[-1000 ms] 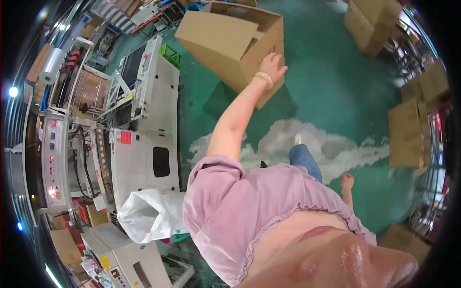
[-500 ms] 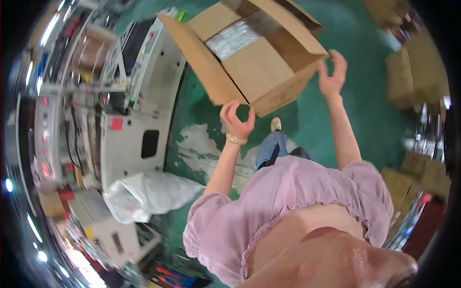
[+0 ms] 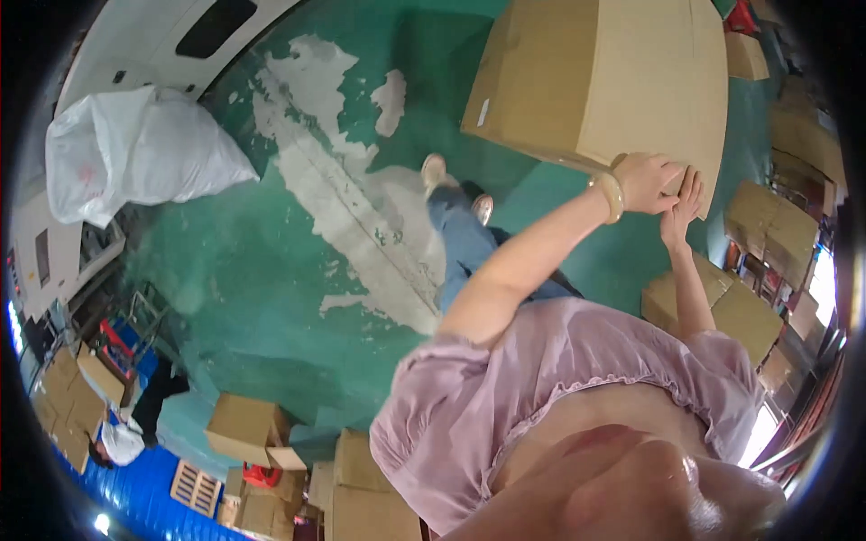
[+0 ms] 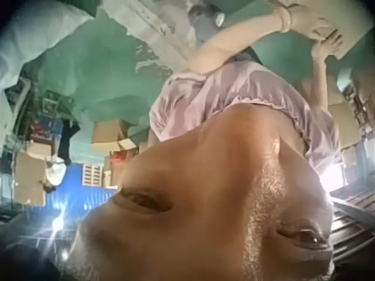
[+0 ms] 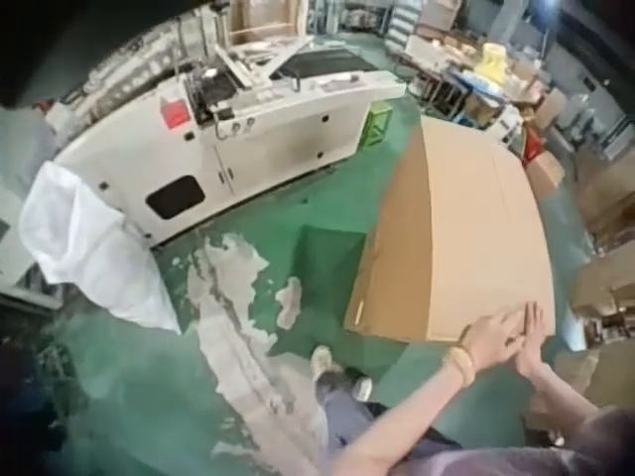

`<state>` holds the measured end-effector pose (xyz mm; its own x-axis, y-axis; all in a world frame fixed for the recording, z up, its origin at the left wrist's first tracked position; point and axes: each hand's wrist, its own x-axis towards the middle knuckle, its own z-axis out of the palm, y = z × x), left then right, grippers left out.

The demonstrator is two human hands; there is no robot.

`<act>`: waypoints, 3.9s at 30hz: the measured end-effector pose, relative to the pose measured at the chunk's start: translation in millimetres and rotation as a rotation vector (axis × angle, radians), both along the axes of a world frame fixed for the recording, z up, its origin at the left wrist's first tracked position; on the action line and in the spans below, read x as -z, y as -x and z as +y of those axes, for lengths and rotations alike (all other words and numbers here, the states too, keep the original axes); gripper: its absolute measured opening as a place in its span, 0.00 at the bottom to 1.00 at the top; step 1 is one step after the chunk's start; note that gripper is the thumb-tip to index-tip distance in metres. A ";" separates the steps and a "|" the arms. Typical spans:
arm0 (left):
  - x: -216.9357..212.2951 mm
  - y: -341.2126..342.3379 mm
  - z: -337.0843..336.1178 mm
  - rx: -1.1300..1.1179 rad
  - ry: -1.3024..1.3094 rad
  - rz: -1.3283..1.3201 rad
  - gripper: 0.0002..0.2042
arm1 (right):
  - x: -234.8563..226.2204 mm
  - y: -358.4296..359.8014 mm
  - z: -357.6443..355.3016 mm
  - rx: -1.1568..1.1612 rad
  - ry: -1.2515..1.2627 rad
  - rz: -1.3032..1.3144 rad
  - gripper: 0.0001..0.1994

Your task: Packaging and organizing items inside a large cardboard box on a factory floor.

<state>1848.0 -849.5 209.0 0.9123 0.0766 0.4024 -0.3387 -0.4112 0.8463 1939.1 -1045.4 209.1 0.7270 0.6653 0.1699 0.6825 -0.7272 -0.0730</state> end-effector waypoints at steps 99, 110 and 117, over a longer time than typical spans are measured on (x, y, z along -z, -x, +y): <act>-113.8 26.2 1.3 -1.094 -0.985 0.346 0.32 | -180.6 -171.1 -151.6 -0.034 -0.704 0.791 0.26; 96.3 77.0 73.7 -0.879 0.223 0.820 0.34 | -34.5 -66.6 -3.5 -0.143 -0.049 0.159 0.36; 32.2 54.0 58.6 -1.087 -0.303 0.905 0.28 | -35.9 -55.2 -12.0 -0.136 -0.061 0.189 0.33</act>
